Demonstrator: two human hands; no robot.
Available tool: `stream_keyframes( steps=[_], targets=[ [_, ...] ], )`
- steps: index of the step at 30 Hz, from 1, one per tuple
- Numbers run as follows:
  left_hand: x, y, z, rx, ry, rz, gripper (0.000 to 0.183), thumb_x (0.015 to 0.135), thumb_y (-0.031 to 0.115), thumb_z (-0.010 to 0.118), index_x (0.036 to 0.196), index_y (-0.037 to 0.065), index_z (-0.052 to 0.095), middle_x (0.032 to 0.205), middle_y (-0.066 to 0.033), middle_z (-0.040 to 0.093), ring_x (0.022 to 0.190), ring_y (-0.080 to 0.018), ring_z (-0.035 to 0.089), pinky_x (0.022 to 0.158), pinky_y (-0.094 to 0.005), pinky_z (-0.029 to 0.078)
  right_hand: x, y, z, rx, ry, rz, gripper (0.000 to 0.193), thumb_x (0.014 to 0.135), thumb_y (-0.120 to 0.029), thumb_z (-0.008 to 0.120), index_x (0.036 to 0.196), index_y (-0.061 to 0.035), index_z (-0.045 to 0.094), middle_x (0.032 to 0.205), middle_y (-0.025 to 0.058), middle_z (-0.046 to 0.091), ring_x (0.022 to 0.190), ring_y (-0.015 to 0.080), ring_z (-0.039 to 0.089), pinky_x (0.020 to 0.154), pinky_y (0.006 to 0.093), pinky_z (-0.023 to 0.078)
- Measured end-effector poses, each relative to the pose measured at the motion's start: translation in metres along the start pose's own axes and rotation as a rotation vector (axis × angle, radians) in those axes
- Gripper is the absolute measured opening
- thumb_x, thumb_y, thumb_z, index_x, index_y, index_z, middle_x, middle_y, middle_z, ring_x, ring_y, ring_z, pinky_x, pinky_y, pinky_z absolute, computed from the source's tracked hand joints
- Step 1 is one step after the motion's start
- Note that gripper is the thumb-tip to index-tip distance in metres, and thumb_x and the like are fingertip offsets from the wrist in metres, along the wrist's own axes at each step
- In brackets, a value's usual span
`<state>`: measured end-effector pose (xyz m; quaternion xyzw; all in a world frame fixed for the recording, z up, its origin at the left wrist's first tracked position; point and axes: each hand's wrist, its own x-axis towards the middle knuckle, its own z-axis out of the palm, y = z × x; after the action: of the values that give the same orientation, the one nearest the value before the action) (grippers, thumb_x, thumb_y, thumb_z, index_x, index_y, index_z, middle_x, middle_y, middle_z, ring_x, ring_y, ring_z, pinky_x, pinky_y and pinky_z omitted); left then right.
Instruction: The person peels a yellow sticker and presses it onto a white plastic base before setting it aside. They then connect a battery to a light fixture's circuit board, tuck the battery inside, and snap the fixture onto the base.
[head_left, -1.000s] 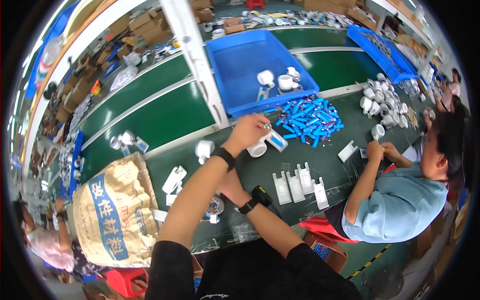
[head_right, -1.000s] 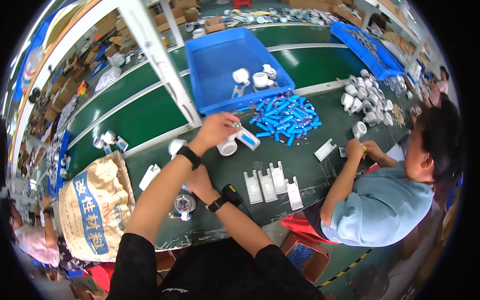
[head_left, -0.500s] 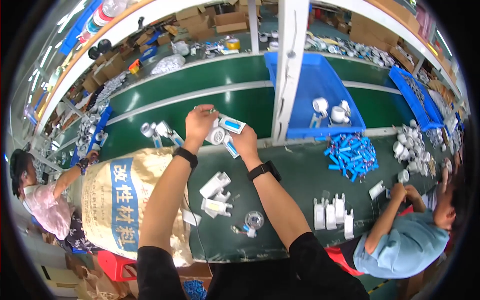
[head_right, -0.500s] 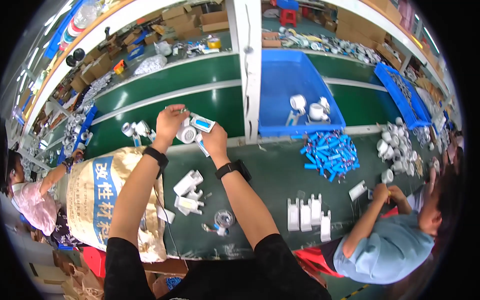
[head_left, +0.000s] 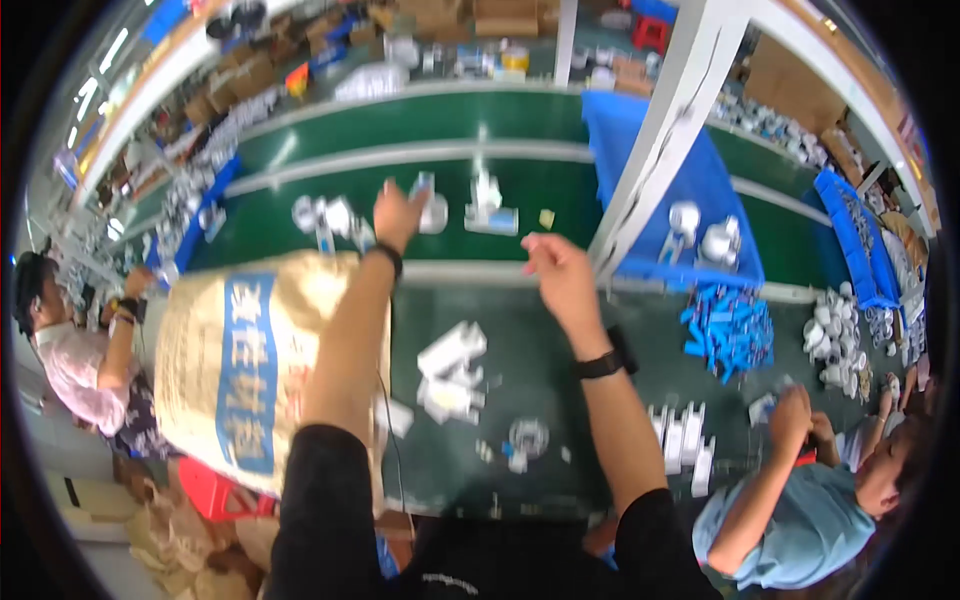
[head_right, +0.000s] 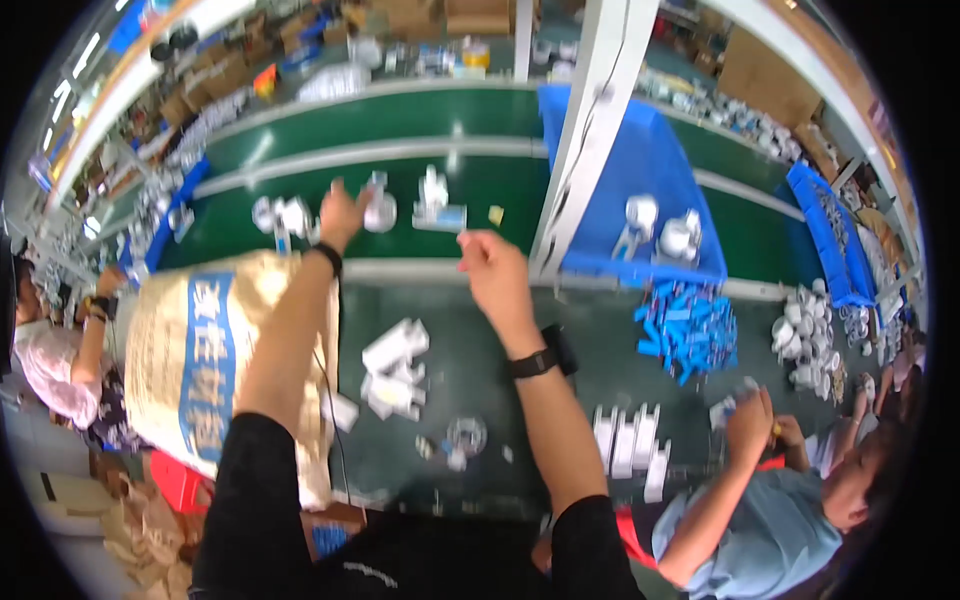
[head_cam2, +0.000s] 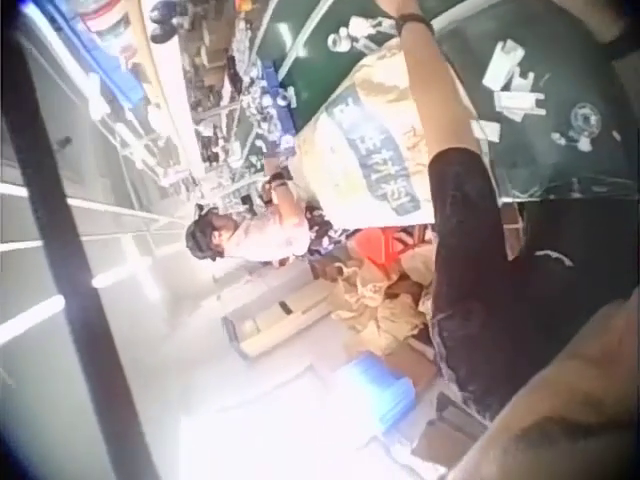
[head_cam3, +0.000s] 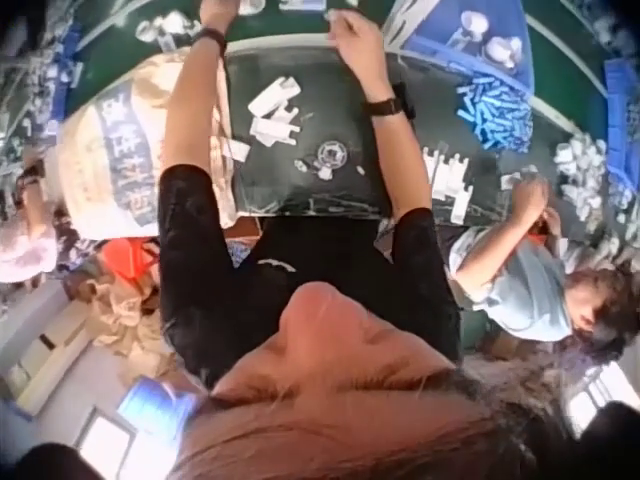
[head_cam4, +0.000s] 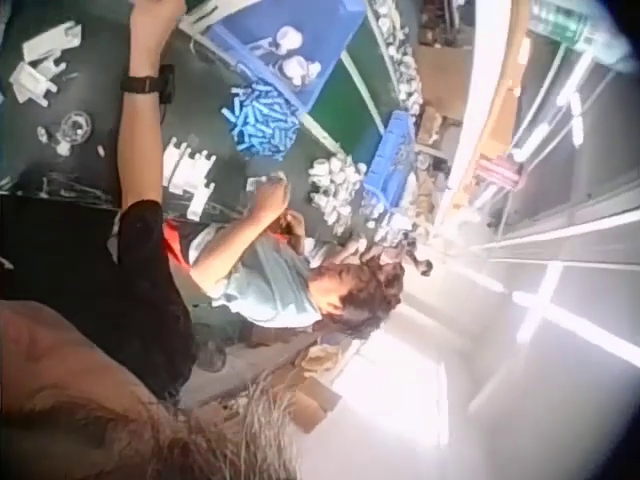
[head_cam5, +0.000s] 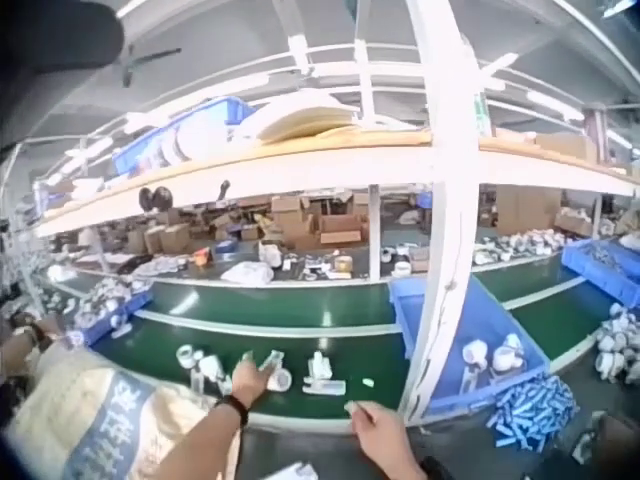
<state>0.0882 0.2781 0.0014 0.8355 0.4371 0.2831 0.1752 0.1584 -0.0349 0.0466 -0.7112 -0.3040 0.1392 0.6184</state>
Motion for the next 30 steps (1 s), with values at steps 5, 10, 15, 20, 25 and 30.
stream_keyframes(
  steps=[5,10,15,20,25,30],
  targets=[
    [-0.07,0.03,-0.086,0.164,-0.582,0.348,0.059,0.085,0.048,0.07,0.117,-0.002,0.067,0.116,-0.0226,0.068,0.107,-0.0397,0.064,0.093,-0.0409,0.052,-0.104,-0.021,-0.043,0.349,-0.031,0.485,0.037,0.103,-0.036,0.056,0.082,-0.0064,0.063,0.058,-0.0095,0.035,0.051,0.0002,0.03,0.046,0.0213,0.022],
    [-0.202,0.055,-0.135,0.351,-0.688,0.452,0.044,0.083,0.038,0.073,0.109,0.003,0.068,0.108,-0.0186,0.068,0.107,-0.0356,0.064,0.09,-0.0461,0.053,-0.187,0.0,-0.069,0.224,-0.015,0.499,0.039,0.104,-0.038,0.054,0.078,-0.0087,0.058,0.058,-0.0105,0.032,0.049,0.0006,0.027,0.045,0.0209,0.021],
    [-0.229,0.012,-0.081,0.281,-0.528,0.377,0.039,0.082,0.037,0.074,0.102,0.004,0.068,0.104,-0.0178,0.067,0.104,-0.0347,0.065,0.087,-0.0443,0.054,-0.227,0.012,-0.063,-0.028,0.047,0.304,0.038,0.104,-0.038,0.052,0.084,-0.0075,0.063,0.059,-0.0104,0.032,0.05,0.0004,0.028,0.045,0.021,0.021],
    [-0.213,-0.021,-0.089,0.211,-0.472,0.307,0.04,0.085,0.036,0.072,0.107,0.003,0.069,0.102,-0.0222,0.068,0.093,-0.0395,0.066,0.083,-0.0473,0.052,-0.242,-0.009,-0.072,-0.165,0.034,0.159,0.019,0.097,-0.022,0.065,0.092,-0.0042,0.071,0.064,-0.006,0.046,0.055,0.0043,0.041,0.05,0.024,0.032],
    [-0.217,0.009,-0.158,0.264,-0.288,0.227,0.039,0.094,0.031,0.065,0.121,0.003,0.064,0.1,-0.0192,0.07,0.086,-0.0331,0.069,0.076,-0.0411,0.054,-0.218,-0.048,-0.051,-0.365,-0.08,-0.103,0.013,0.086,-0.011,0.074,0.099,-0.0069,0.073,0.071,0.0068,0.057,0.056,0.0152,0.048,0.053,0.0287,0.04],
    [-0.319,0.049,-0.244,-0.89,-0.424,-0.283,0.053,0.103,0.023,0.054,0.149,0.002,0.039,0.113,-0.0152,0.068,0.092,-0.02,0.069,0.079,-0.0323,0.056,-0.209,-0.041,-0.058,-0.536,-0.12,-0.198,0.037,0.08,-0.021,0.08,0.112,-0.0071,0.07,0.07,0.0093,0.056,0.057,0.021,0.052,0.054,0.0356,0.043]
  ],
)
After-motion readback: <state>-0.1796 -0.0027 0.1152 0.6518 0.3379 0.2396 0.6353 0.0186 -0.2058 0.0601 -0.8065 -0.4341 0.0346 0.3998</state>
